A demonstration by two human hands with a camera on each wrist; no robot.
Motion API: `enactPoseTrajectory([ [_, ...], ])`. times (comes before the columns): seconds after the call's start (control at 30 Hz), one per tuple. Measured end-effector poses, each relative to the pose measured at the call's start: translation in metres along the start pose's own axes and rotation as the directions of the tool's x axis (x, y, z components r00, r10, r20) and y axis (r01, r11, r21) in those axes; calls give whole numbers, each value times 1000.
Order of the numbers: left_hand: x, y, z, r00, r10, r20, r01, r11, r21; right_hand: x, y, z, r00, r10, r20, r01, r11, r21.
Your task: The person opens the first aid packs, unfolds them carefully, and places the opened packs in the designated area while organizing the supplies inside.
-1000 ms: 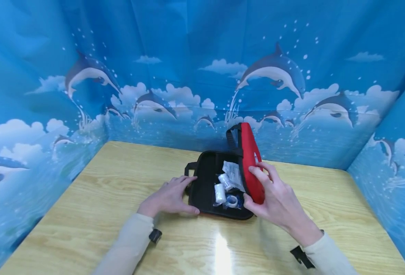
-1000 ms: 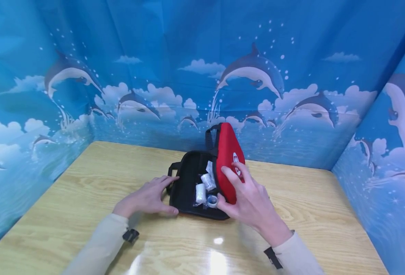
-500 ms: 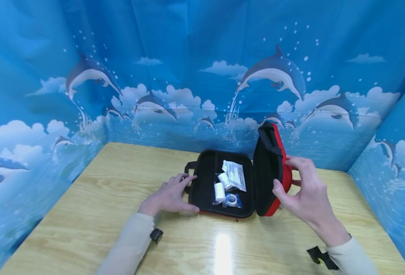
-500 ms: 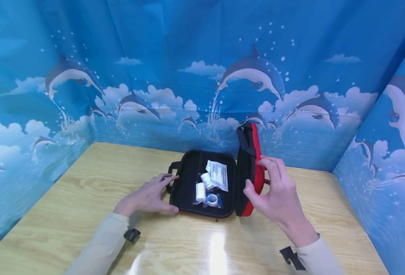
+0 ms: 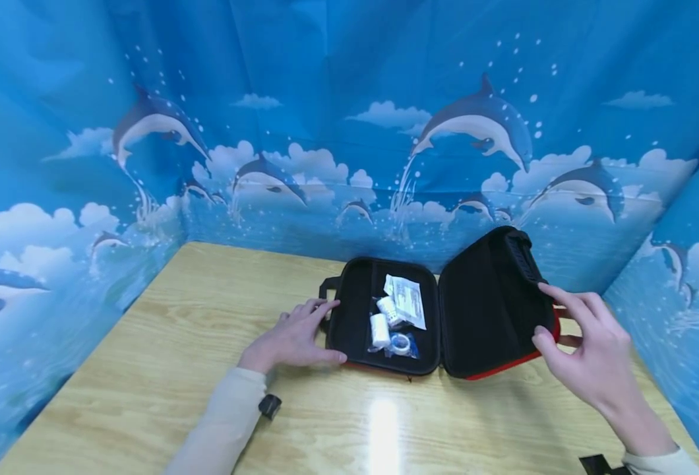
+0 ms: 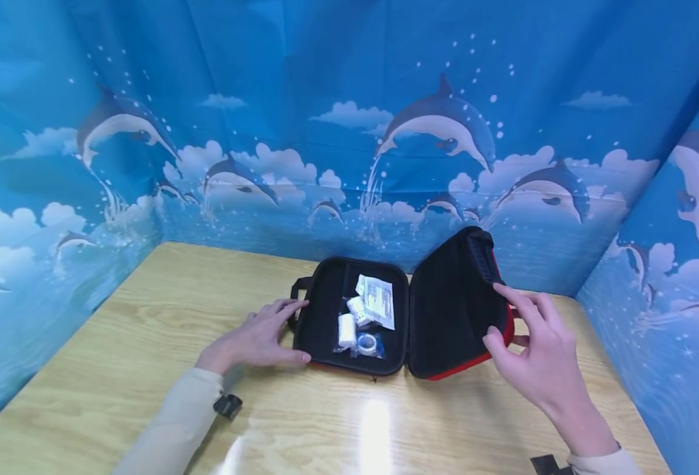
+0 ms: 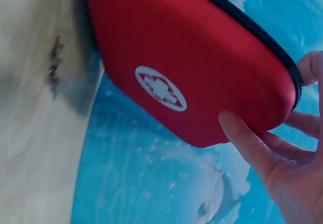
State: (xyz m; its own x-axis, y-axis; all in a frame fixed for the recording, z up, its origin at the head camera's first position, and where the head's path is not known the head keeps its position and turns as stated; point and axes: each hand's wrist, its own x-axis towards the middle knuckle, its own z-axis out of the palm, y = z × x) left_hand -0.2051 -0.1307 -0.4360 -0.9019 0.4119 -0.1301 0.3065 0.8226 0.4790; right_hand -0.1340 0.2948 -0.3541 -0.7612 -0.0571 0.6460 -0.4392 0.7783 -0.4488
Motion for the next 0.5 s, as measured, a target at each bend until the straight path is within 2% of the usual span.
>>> enactPoseTrajectory([
  [0.23,1,0,-1,1000,-8,4,8,1000,10,-18,24,-10,988,150,33,-148,988,-45],
  [0.5,2,2,-2,1000,-24,9,24,1000,12,-37,57,-17,968,236,86,-226,967,-119],
])
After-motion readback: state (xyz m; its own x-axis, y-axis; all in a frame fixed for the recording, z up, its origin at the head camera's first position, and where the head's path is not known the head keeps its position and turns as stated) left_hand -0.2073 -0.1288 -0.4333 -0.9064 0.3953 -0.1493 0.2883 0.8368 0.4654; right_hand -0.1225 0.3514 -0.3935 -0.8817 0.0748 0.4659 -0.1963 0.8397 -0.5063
